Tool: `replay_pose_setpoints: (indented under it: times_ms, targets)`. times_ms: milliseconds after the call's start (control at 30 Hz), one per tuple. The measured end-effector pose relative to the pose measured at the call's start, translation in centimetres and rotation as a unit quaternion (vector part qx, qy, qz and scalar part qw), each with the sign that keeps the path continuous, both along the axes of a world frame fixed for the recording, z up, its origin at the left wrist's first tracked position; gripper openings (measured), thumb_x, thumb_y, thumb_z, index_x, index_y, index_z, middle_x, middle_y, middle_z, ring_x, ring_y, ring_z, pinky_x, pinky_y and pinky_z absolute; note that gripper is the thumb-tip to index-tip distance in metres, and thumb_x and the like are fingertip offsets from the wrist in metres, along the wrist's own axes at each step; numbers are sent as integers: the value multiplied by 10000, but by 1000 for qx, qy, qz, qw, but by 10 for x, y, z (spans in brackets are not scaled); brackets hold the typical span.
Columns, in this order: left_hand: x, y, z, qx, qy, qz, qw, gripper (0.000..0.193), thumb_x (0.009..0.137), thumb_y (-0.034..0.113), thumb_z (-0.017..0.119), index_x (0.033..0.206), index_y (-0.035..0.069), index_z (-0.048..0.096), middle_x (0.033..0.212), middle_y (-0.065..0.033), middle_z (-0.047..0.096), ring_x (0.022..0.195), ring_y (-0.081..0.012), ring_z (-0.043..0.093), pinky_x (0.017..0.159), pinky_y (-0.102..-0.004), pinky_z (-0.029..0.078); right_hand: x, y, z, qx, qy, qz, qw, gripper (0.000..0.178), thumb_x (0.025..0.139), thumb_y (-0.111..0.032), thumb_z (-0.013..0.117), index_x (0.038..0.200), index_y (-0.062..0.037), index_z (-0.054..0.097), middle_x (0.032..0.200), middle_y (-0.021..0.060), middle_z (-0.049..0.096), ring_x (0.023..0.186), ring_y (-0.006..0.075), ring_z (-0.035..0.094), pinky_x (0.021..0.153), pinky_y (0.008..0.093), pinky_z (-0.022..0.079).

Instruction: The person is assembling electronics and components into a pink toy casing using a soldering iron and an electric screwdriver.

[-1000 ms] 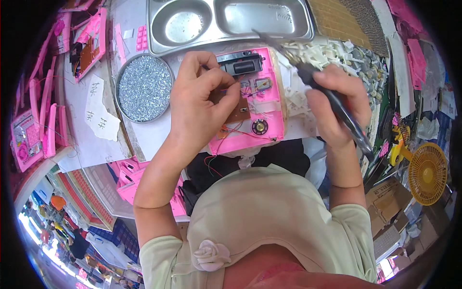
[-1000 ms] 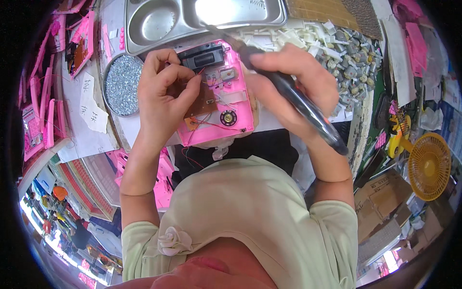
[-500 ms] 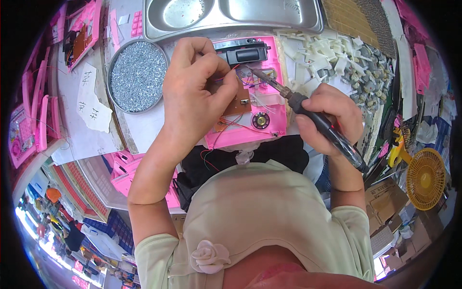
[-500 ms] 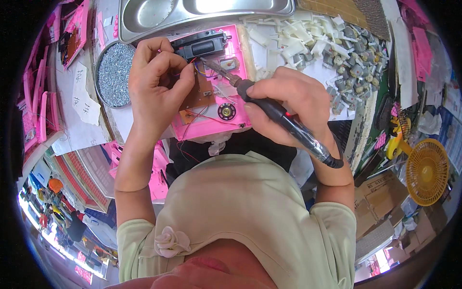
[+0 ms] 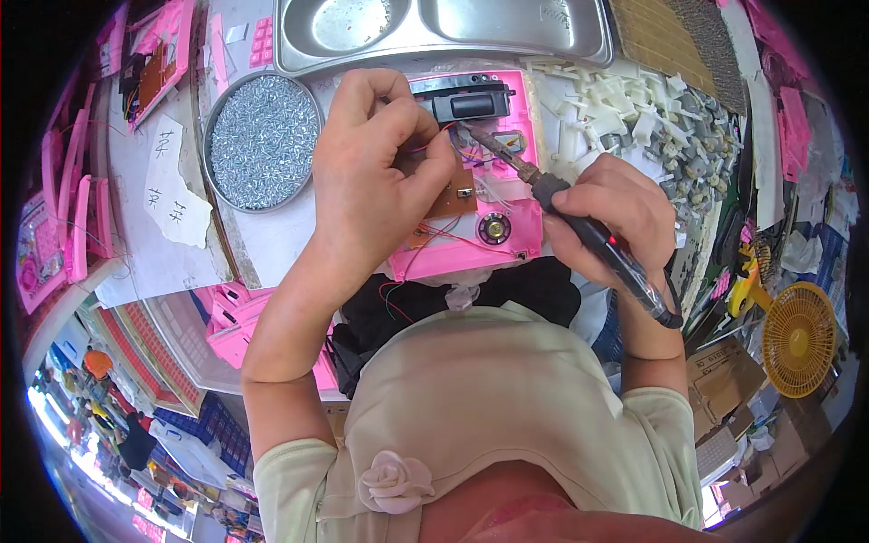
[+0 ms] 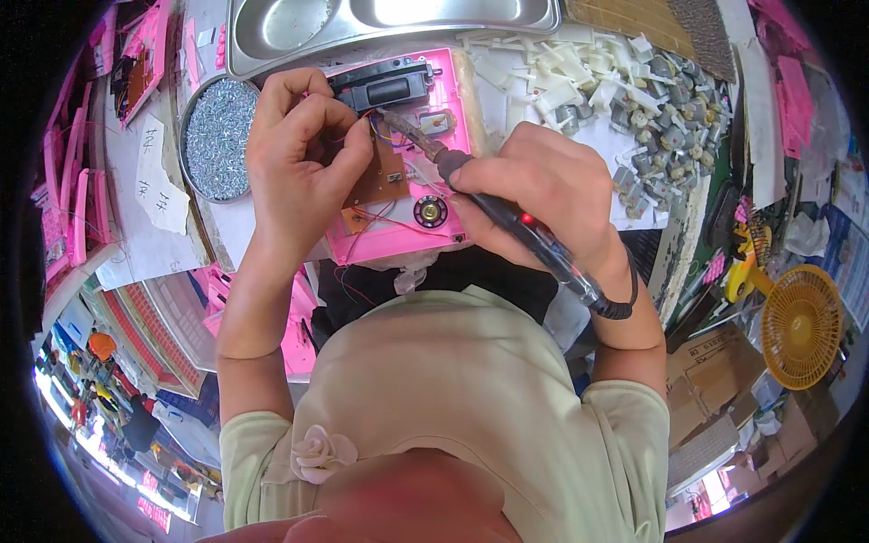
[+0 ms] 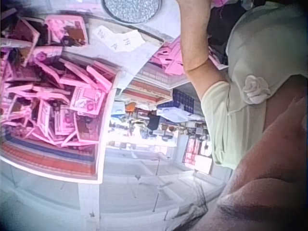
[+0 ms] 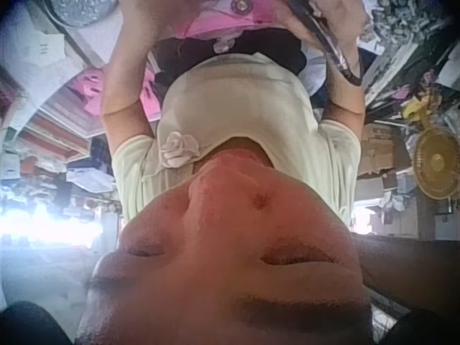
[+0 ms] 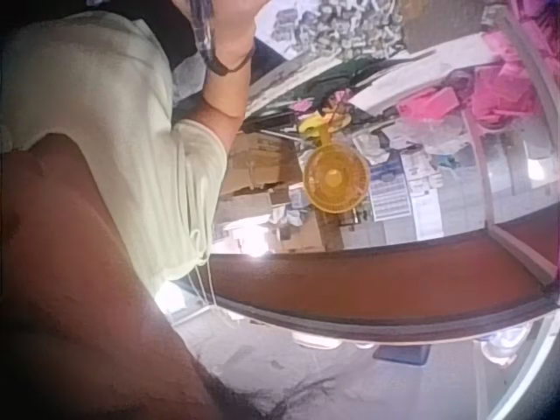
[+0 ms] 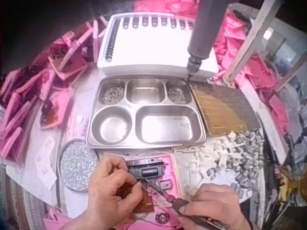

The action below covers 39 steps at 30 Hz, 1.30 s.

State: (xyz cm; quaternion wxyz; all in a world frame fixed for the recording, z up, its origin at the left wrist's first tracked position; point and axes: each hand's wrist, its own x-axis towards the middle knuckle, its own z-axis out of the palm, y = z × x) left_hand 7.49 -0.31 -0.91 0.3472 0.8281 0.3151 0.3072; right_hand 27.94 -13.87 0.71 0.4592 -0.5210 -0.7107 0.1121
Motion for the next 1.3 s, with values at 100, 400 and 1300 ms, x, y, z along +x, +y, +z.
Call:
replay_pose_setpoints:
  times_ms: [100,400,1300]
  targets:
    - [1,0,-2,8,-6,0,1000,132,739,-25,765,797,4,650,991,-110,566,752,-225,623,616,-331,543,4,-1,3,-1,-21,2,1000,361,676,-3,840,998,-57,683,625,40,556,518,209,536,462,313,406]
    - [2,0,-4,32,-2,5,999,149,707,-36,762,787,3,642,994,-116,571,773,-247,627,627,-344,543,2,-1,6,-31,41,-6,999,344,665,32,803,975,-43,676,730,61,671,533,216,555,471,315,418]
    - [5,-2,-12,99,-7,13,995,150,733,-6,758,791,9,621,1016,-114,564,721,-232,633,601,-350,539,1,5,5,-52,21,-17,998,325,666,1,823,957,-73,700,740,43,667,554,220,578,491,320,443]
